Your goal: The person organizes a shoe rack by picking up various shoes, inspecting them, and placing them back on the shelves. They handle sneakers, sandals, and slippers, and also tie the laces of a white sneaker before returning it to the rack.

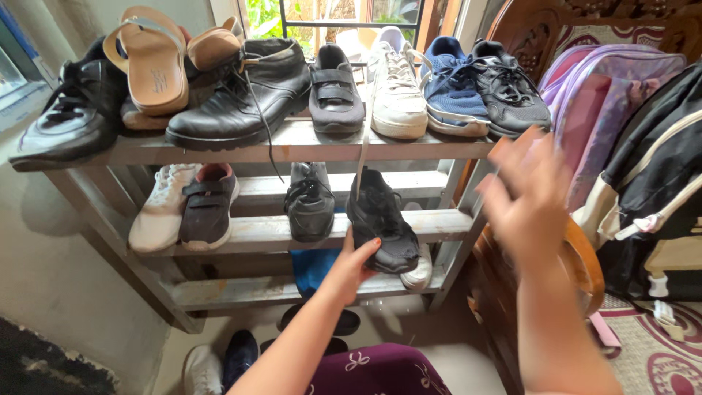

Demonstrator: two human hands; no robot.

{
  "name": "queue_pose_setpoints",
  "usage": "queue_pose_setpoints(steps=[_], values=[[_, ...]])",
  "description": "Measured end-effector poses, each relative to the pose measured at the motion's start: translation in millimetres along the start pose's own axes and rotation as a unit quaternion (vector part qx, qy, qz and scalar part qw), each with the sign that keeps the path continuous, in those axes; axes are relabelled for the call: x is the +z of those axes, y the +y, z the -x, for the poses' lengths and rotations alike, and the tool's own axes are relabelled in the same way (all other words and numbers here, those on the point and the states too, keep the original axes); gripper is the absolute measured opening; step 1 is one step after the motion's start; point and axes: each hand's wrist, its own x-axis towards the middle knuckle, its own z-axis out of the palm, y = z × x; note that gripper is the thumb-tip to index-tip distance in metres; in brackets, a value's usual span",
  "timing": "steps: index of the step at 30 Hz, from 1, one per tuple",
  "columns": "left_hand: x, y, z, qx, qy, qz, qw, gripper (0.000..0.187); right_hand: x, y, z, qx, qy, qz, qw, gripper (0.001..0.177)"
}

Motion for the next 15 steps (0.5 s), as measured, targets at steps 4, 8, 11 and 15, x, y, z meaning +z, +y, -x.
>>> queue_pose_setpoints(steps=[4,8,11,15], values=[[-10,-9,-31,-0.012,0.029,-0.041,0.999,0.097,21,72,-66,-0.077,-0.039,0.082,0.993,0.068],[-17,-13,-50,-0.047,0.038,-0.052,0.997,0.098,40,100,-70,-0.034,-0.021,-0.048,0.998,0.048],[-23,-14,-56,-0.029,0.02,-0.056,0.998,0.097,33,105,-56,-0.026,0.083,-0.017,0.996,0.029],[-32,-21,-59,-0.067,0.023,-0.051,0.996,0.109,-18,104,1,-0.066,0.153,0.054,0.985,0.026]])
